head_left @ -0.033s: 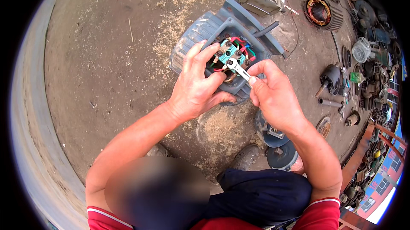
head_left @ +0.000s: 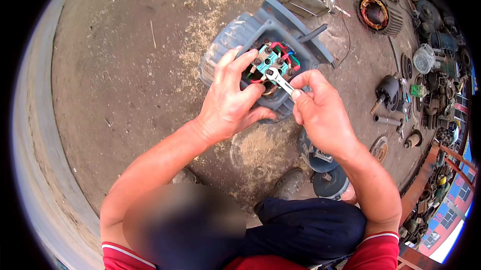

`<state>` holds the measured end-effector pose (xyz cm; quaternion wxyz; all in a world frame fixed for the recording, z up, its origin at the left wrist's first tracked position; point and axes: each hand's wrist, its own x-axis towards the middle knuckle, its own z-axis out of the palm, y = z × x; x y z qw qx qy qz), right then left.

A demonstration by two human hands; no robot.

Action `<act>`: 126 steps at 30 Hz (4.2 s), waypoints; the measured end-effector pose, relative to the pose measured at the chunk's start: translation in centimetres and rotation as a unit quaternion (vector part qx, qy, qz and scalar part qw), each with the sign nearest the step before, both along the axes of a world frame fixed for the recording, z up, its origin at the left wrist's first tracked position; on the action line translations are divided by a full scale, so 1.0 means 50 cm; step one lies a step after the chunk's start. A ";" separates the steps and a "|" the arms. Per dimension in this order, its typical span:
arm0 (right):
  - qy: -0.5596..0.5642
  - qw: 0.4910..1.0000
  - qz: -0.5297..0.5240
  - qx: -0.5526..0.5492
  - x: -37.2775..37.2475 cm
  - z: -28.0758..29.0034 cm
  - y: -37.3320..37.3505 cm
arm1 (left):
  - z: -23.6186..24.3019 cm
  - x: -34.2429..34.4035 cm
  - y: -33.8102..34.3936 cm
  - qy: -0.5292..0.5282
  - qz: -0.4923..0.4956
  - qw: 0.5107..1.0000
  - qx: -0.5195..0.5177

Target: The person sits on the ground in a workshop and uses a wrench to tighten bolts on the terminal block of a small electric motor. The person repeatedly adjusts the wrench and checks the connections on the motor's electrical housing.

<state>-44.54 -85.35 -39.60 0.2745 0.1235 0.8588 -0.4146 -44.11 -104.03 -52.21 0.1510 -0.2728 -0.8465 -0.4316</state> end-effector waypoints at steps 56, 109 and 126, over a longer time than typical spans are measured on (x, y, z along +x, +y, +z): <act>0.097 0.981 -0.054 -0.156 0.157 -0.079 0.071 | -0.063 0.046 -0.006 -0.506 0.207 0.759 0.353; 0.000 0.940 -0.259 -0.223 0.143 -0.099 -0.095 | -0.003 0.015 -0.030 -0.086 0.011 0.987 -0.139; 0.043 0.907 -0.348 -0.233 0.147 -0.094 -0.130 | -0.038 0.030 0.018 -0.005 0.132 0.988 -0.083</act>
